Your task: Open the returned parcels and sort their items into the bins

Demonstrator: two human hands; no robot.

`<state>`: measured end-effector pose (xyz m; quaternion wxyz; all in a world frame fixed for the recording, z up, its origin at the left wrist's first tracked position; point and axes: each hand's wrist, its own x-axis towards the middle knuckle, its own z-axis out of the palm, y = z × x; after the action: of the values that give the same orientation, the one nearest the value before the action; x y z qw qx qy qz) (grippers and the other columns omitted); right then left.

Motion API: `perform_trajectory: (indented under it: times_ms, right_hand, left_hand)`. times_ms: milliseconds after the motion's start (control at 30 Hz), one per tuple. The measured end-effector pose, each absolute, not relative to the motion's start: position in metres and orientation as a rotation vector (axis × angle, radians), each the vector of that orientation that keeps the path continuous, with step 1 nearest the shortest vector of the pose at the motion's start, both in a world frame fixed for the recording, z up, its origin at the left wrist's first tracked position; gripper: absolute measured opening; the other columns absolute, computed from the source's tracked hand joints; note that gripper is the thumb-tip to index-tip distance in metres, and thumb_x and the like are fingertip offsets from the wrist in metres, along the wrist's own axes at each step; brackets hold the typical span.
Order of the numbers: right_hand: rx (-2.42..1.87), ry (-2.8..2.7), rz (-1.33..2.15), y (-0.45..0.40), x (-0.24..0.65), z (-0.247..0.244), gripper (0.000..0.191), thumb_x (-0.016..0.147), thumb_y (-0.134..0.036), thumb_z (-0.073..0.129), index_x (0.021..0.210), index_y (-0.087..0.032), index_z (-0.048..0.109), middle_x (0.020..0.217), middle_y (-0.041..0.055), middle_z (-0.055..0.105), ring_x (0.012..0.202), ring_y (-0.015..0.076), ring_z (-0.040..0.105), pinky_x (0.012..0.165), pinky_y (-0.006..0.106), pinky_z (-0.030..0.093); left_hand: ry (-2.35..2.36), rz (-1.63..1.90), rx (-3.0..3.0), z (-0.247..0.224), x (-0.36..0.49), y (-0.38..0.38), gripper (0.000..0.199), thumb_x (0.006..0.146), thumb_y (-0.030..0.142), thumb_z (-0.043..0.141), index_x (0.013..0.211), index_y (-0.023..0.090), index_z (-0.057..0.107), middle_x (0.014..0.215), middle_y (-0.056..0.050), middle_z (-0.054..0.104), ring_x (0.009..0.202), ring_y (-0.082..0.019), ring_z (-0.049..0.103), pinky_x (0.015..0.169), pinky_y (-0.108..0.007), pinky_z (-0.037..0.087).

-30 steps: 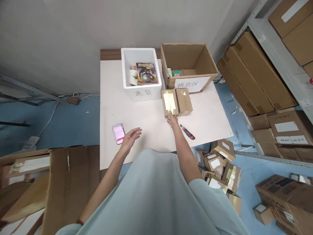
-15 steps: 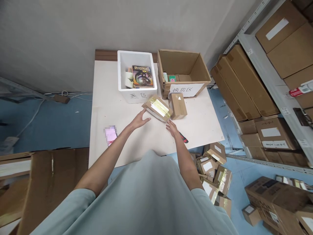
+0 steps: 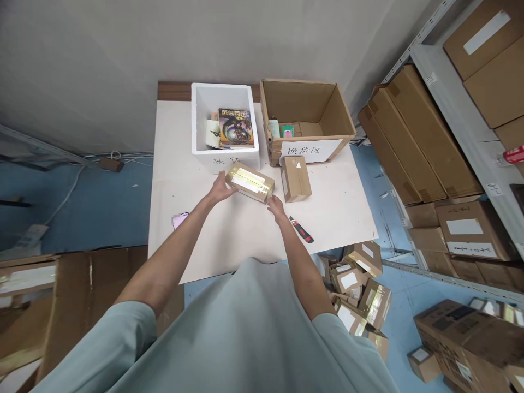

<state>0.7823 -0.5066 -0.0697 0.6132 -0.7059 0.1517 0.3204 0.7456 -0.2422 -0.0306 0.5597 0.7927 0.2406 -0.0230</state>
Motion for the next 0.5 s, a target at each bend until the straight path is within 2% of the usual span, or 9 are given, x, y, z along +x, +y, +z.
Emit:
perform_trajectory:
  times_ms: [133,267,400,500]
  right_hand:
    - [-1.627,0.249,0.775,-0.501,0.781,-0.061,0.043,0.097,-0.043,0.073,0.138,-0.029,0.075,0.147,0.0070,0.073,0.133,0.0254,0.069,0.114,0.048,0.058]
    - [-1.657,0.181,0.771,-0.508,0.774,-0.051,0.044,0.095,-0.044,0.075,0.137,-0.031,0.077,0.151,0.0030,0.072,0.143,0.0275,0.063,0.119,0.051,0.053]
    - [-1.690,0.002,0.736,-0.535,0.746,-0.046,0.050,0.096,-0.050,0.071,0.142,-0.029,0.076,0.154,0.0035,0.072,0.149,0.0291,0.060,0.126,0.050,0.048]
    - [-1.718,-0.132,0.718,-0.562,0.711,-0.047,0.057,0.097,-0.054,0.070,0.148,-0.029,0.074,0.158,0.0034,0.069,0.150,0.0297,0.061,0.130,0.049,0.044]
  left_hand:
    - [0.717,-0.168,1.842,-0.031,0.741,-0.231,0.109,0.063,0.026,0.099,0.158,0.011,0.049,0.171,-0.026,0.047,0.161,-0.046,0.040,0.135,-0.054,0.030]
    - [0.789,-0.087,1.784,-0.037,0.712,-0.233,0.117,0.063,0.034,0.100,0.165,0.014,0.045,0.164,-0.024,0.050,0.156,-0.042,0.047,0.133,-0.053,0.035]
    - [0.802,-0.006,1.705,-0.049,0.643,-0.261,0.110,0.070,0.042,0.097,0.165,0.019,0.048,0.157,-0.020,0.049,0.146,-0.036,0.058,0.130,-0.052,0.044]
    - [0.788,0.011,1.651,-0.056,0.570,-0.293,0.096,0.077,0.045,0.093,0.161,0.022,0.053,0.150,-0.017,0.053,0.146,-0.034,0.059,0.129,-0.053,0.046]
